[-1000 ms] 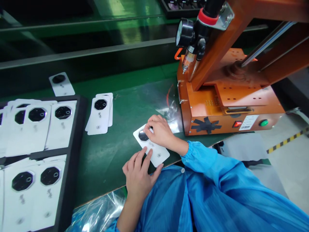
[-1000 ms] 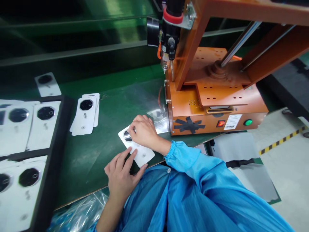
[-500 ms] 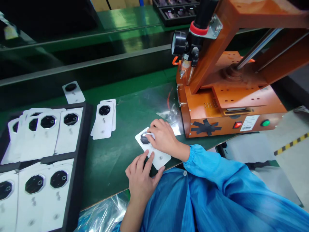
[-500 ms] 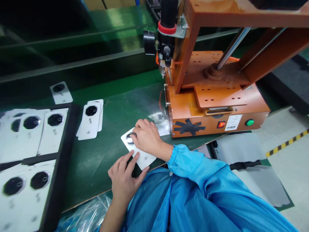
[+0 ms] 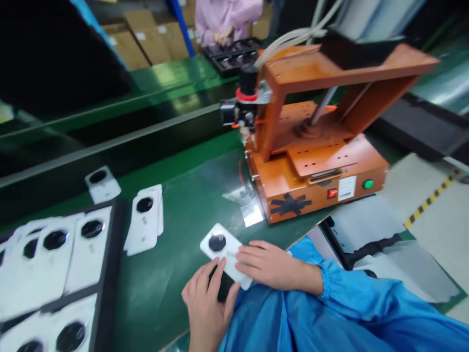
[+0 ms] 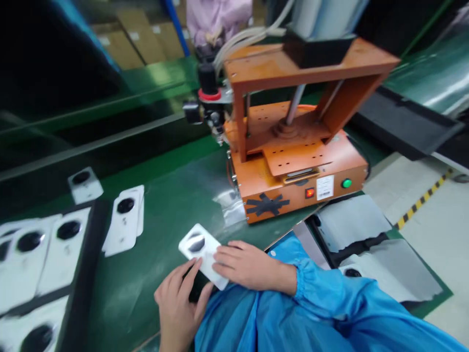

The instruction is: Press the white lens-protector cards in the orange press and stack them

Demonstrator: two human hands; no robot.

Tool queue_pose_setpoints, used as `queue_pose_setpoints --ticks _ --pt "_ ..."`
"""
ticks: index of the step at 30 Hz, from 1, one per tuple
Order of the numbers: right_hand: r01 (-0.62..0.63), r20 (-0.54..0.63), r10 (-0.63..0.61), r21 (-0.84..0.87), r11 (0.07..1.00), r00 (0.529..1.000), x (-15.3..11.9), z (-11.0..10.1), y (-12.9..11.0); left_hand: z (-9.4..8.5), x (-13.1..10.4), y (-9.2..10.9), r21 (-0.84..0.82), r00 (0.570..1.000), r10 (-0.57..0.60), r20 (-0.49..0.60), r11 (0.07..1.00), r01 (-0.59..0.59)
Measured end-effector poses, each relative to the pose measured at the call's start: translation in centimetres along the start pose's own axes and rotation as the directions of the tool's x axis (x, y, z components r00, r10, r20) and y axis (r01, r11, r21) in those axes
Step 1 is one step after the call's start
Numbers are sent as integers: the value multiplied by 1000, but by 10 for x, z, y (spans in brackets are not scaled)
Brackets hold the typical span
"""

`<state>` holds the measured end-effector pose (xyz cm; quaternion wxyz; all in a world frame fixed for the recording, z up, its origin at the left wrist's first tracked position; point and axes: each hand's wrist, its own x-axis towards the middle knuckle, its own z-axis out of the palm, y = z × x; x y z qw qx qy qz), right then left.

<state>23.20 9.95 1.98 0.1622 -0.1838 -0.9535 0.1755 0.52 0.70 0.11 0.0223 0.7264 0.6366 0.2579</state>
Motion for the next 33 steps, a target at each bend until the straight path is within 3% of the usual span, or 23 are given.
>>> queue_pose_setpoints --ticks 2,4,6,9,12,16,18,24,28,33 --pt "19 -92 -24 -57 998 995 -10 0 -3 -7 11 -5 -115 999 32 17 993 -30" --pt "22 -144 -35 -92 996 989 -19 -12 -8 -15 34 -5 -218 999 40 21 975 -34" --pt "7 -164 -25 -112 994 986 -29 -35 -15 -23 68 3 -282 999 48 14 959 -42" --pt "-54 -271 32 -73 996 962 -51 -76 -23 -30 130 31 -384 995 99 16 919 -86" --pt "-168 -456 138 -27 985 879 -79 -111 -27 -26 186 67 -503 987 131 95 862 -66" --pt "-292 -697 131 -117 949 705 -115 -140 -28 -5 233 98 -577 958 165 234 817 0" --pt "-367 -746 106 -194 910 658 -131 -148 -29 7 244 105 -580 941 208 269 814 -15" --pt "-563 -766 86 -386 731 637 -159 -157 -31 27 257 107 -488 911 298 286 863 -129" --pt "-606 -767 62 -452 654 639 -159 -158 -27 32 262 108 -453 904 290 315 883 -125" --pt "-612 -772 55 -457 646 634 -160 -154 -16 35 263 110 -414 908 267 324 902 -118"
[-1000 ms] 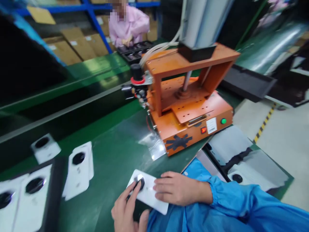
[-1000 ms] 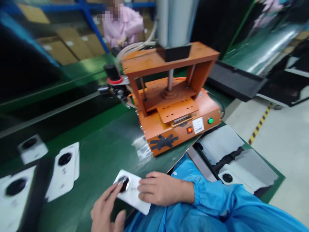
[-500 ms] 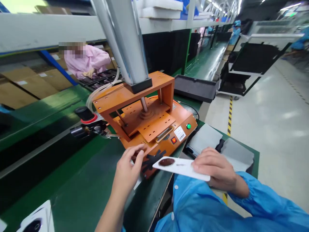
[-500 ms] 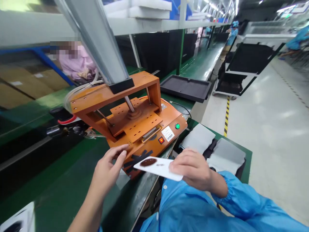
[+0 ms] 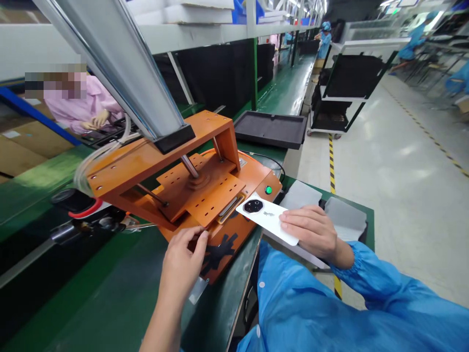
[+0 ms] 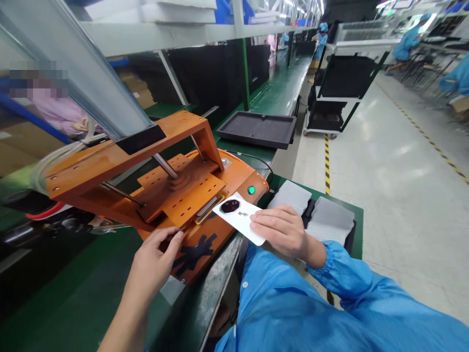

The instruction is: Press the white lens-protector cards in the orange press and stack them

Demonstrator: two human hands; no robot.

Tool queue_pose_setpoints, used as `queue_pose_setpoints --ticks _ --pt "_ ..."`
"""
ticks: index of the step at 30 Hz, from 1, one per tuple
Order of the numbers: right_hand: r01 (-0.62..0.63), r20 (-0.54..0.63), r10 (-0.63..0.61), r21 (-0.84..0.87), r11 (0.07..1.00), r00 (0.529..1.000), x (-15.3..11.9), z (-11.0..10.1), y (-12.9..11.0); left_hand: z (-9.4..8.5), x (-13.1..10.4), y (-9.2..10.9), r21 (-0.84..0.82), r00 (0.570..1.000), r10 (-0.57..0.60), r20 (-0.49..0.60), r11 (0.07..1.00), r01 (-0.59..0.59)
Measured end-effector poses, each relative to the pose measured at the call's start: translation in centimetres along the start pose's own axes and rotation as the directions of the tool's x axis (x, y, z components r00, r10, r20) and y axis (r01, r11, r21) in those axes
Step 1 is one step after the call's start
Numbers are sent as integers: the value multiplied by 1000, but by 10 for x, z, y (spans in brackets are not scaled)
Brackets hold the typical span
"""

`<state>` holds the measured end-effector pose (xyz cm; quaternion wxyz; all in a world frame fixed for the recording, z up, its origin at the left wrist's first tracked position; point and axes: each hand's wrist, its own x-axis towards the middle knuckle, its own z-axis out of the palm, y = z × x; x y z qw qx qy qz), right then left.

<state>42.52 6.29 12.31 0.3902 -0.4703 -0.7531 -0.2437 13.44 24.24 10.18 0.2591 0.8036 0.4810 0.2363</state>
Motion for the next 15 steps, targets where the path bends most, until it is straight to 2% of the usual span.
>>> queue_pose_setpoints --ticks 3,7,10,15 --pt "5 -13 -5 -16 1000 1000 -3 4 3 -2 1 7 5 999 -51 -14 999 51" --pt "-13 -12 12 -51 999 1000 -6 7 5 -7 7 26 -43 982 -189 -7 981 188" --pt "-25 -7 25 -69 997 1000 -9 8 6 -2 20 39 -255 961 -273 -31 932 257" --pt "-5 -25 3 -78 997 1000 -12 24 15 26 51 58 -559 939 -340 -56 790 253"
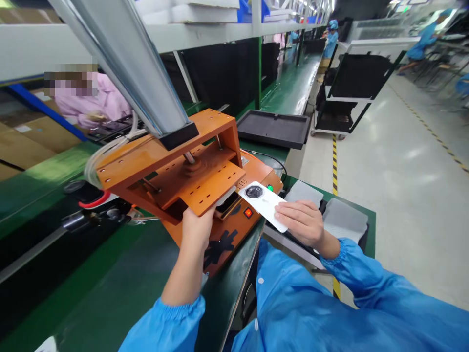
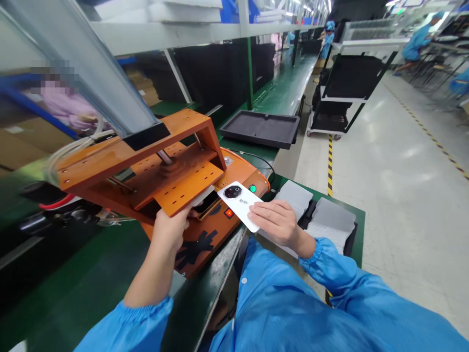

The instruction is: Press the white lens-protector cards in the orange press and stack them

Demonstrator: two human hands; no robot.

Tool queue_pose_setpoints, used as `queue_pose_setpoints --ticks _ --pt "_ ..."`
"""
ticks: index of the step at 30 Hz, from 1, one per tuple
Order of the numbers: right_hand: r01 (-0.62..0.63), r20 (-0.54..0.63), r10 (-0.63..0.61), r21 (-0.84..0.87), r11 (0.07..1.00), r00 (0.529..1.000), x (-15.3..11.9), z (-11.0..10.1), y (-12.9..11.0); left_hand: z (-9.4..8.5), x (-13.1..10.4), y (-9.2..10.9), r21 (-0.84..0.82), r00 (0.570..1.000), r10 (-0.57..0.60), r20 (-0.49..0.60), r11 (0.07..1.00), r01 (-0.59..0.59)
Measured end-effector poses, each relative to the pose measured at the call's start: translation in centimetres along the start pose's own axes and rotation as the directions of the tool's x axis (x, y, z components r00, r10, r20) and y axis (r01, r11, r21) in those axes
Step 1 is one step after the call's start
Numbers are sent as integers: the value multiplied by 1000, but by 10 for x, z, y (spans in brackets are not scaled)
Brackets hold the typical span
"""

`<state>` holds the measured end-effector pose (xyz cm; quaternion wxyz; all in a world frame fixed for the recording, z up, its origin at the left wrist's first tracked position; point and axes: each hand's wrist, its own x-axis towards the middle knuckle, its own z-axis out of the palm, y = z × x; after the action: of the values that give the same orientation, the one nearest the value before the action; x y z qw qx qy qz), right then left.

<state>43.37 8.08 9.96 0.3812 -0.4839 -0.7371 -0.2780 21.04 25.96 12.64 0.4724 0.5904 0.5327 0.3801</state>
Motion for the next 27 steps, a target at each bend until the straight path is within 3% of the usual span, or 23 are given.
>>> queue_pose_setpoints --ticks 3,6,9,11,15,17,20,27 --pt "-1 -41 2 17 1000 999 5 26 10 13 2 6 -163 999 -22 -41 986 15" --pt "-8 -69 11 33 999 998 18 60 20 1 -21 5 -230 998 -59 -19 972 53" --pt "32 -38 -30 58 998 999 38 95 28 -27 -70 -11 -247 991 -120 56 960 130" --pt "104 7 -105 108 989 994 54 117 31 -47 -110 -27 -228 985 -169 43 958 175" --pt "204 174 -241 206 957 955 83 146 33 -69 -179 -52 20 963 -270 -12 963 270" --pt "197 292 -258 224 954 921 94 151 32 -72 -200 -62 117 957 -285 49 954 278" --pt "197 410 -276 225 954 869 104 146 28 -70 -216 -78 161 966 -211 150 969 187" --pt "192 497 -275 214 958 823 113 136 31 -67 -217 -98 187 968 -74 242 982 28"
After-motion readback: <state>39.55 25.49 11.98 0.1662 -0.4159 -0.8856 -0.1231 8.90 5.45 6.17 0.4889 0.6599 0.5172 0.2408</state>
